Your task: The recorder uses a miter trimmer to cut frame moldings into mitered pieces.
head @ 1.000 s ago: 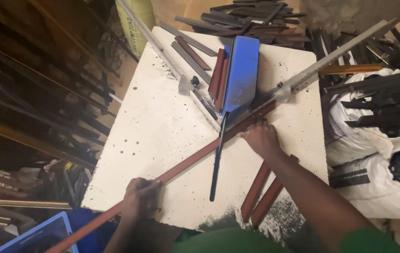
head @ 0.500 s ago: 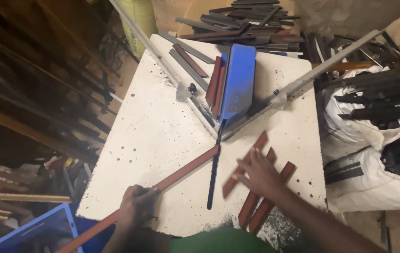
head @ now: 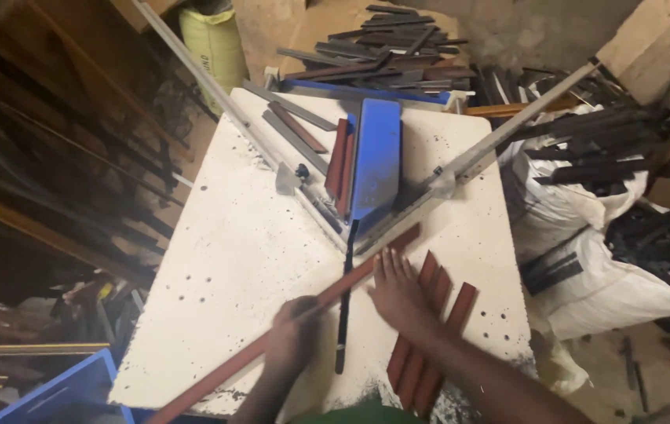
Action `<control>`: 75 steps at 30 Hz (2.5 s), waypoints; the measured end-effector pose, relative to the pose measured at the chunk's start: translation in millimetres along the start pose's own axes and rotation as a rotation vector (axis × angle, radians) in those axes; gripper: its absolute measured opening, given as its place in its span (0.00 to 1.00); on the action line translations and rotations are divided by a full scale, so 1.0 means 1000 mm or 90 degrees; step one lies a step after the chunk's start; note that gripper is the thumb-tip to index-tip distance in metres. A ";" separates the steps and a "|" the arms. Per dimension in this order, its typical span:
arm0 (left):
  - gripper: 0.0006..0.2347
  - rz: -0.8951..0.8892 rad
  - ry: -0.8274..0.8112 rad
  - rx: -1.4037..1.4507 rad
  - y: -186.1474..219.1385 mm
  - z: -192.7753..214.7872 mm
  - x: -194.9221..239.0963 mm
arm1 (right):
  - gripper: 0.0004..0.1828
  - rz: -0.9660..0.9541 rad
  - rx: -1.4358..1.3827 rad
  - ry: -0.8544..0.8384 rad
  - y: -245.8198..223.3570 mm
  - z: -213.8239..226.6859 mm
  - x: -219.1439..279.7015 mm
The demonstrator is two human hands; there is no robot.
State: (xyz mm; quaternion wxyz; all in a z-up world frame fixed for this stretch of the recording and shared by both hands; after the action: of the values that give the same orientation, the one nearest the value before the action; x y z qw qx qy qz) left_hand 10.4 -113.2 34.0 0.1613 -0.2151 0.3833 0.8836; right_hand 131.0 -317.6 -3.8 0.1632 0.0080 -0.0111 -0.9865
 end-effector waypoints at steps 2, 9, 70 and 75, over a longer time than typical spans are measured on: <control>0.09 0.105 -0.032 -0.066 -0.034 -0.003 0.030 | 0.40 0.000 -0.007 0.034 0.018 0.000 -0.024; 0.11 0.038 -0.007 -0.205 -0.034 0.081 0.076 | 0.36 0.004 -0.012 0.068 0.076 -0.028 -0.070; 0.17 0.016 -0.030 -0.189 -0.019 0.047 0.071 | 0.39 -0.037 0.045 0.009 0.044 -0.006 -0.044; 0.21 0.003 -0.037 -0.252 -0.066 0.068 0.102 | 0.39 0.022 0.043 0.082 0.073 -0.021 -0.068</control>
State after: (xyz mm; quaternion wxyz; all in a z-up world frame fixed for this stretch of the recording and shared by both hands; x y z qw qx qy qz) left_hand -64.2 -7.1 -16.0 0.1249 -0.2160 0.1976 0.9480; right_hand 219.2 -364.7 -22.3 0.1804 0.0771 -0.0340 -0.9800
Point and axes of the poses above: each hand's wrist, its own x-axis away from the middle knuckle, its own z-axis out of the back of the hand, y = z × x, the point moved 6 cm from there along -x, towards the middle knuckle, and after that the axes turned 14 degrees about -z, right-handed, at the moved point
